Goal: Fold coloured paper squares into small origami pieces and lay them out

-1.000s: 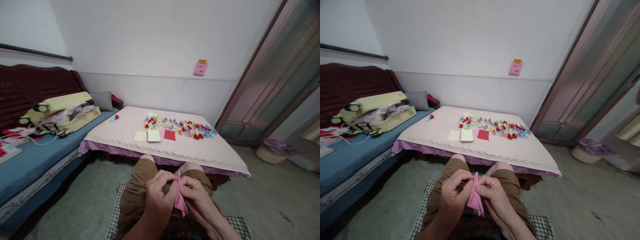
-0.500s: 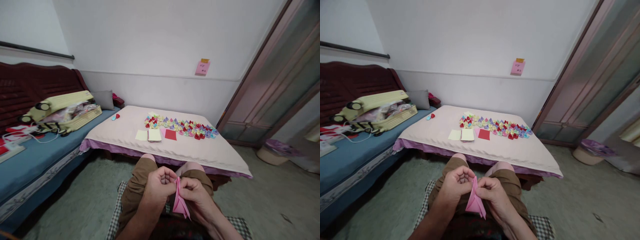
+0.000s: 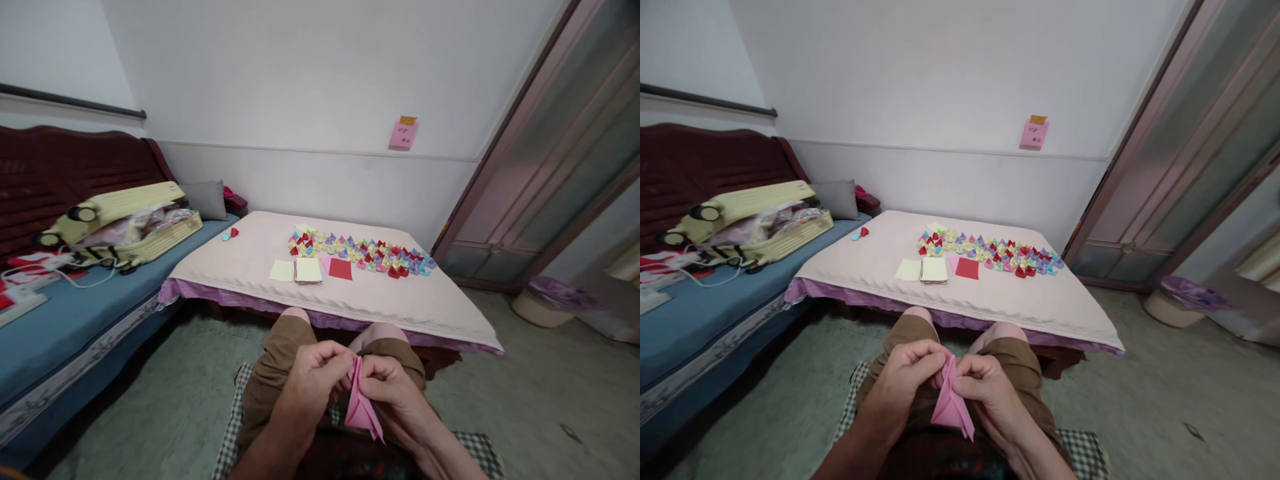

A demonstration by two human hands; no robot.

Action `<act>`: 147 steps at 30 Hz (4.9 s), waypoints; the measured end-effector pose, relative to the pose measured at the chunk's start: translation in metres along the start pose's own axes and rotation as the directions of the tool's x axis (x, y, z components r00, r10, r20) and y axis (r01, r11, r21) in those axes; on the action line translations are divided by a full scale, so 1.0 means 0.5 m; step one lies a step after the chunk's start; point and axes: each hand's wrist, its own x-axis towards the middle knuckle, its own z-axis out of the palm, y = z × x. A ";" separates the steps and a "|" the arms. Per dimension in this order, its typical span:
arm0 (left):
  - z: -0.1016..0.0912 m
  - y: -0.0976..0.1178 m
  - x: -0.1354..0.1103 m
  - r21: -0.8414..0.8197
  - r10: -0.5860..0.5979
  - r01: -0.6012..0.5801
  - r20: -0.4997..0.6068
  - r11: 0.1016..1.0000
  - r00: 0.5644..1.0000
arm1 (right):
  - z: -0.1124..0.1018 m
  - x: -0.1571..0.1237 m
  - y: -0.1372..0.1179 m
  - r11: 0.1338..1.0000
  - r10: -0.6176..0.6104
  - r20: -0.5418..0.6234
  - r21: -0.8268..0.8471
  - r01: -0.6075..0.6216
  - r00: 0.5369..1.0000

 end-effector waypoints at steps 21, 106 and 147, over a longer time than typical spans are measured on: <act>0.006 -0.022 0.010 0.164 0.161 -0.147 -0.077 0.975 0.984 | 0.003 -0.004 0.000 1.000 0.012 -0.035 0.010 -0.011 0.999; 0.000 -0.074 0.047 -0.197 0.040 -0.073 -0.166 0.978 0.985 | 0.012 0.002 -0.066 0.798 -0.282 -0.068 -0.571 0.194 0.957; 0.019 -0.057 0.026 0.038 0.258 -0.258 -0.271 0.965 0.927 | 0.033 -0.003 -0.020 0.775 -0.318 -0.169 -0.614 0.153 0.933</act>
